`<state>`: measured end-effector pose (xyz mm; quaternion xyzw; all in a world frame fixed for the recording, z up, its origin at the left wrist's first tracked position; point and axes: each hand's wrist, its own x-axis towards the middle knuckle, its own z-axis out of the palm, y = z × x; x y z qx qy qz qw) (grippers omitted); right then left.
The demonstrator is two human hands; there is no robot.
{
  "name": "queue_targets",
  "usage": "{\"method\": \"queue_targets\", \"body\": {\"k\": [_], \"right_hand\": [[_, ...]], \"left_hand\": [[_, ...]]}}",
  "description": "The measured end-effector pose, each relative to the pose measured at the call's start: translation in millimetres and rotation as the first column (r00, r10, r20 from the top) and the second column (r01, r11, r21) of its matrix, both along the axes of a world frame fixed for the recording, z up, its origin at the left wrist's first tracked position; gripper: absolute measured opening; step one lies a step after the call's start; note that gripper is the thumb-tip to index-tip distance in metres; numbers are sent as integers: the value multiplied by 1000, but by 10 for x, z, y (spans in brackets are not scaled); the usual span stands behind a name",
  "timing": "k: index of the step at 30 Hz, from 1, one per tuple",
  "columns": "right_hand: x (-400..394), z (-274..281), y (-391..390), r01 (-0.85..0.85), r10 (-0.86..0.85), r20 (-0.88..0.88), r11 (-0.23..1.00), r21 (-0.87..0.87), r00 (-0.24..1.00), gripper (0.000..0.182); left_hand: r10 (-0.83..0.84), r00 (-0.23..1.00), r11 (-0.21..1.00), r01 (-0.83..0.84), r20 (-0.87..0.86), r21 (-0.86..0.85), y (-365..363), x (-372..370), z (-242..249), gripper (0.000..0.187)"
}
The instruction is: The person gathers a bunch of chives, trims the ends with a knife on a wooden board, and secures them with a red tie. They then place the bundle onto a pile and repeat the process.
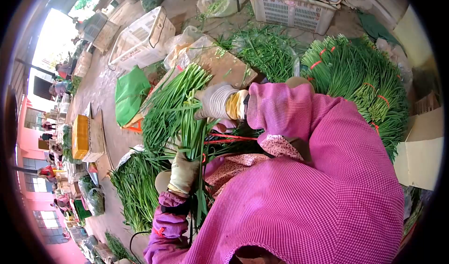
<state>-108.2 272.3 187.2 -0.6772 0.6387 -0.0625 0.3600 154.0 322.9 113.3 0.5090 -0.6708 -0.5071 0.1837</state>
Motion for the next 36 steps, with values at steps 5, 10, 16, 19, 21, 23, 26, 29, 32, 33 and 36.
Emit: {"method": "queue_targets", "body": {"k": [5, 10, 16, 19, 21, 23, 26, 29, 32, 33, 36], "right_hand": [[-27, -359, -94, -31, 12, -104, 983, -180, 994, 38], [-193, -418, -130, -155, 28, -333, 919, -362, 942, 33], [-1767, -318, -812, 198, -597, -404, 696, -690, 693, 26], [-1416, -134, -496, -50, -469, -401, 599, -799, 787, 39], [-929, 36, -308, -41, -138, -313, 864, -502, 940, 42], [-640, -49, -168, -65, 56, -41, 954, -294, 998, 43], [-468, -288, -271, -71, 101, 193, 985, -159, 976, 43], [-441, -440, -364, -65, 123, 470, 988, -139, 874, 41], [-422, -452, -470, 26, 94, 584, 981, -193, 806, 37], [-412, -349, -414, -138, 272, 403, 933, -331, 874, 36], [-260, -314, -261, -284, 325, 69, 897, -339, 943, 28]], "left_hand": [[-39, 972, 957, 104, 232, -271, 23, 50, -152, 72], [-82, 989, 988, 96, 121, -119, 126, -56, 27, 76], [-35, 991, 994, 21, -126, -111, 209, -55, 68, 89], [13, 967, 1000, -19, -253, -19, 180, -108, -12, 66], [22, 972, 998, -9, -233, 54, 152, -132, -46, 53], [35, 974, 996, -17, -224, 85, 180, -217, 59, 50], [-19, 985, 997, 32, -174, 70, 185, -201, 111, 57], [-93, 992, 996, 93, -81, -4, 191, -167, 131, 68], [-80, 995, 997, 80, 63, 2, 215, -147, 170, 70], [-84, 996, 995, 85, 32, -57, 221, -148, 161, 72], [-85, 995, 986, 76, -49, -151, 233, -193, 159, 77]]}}
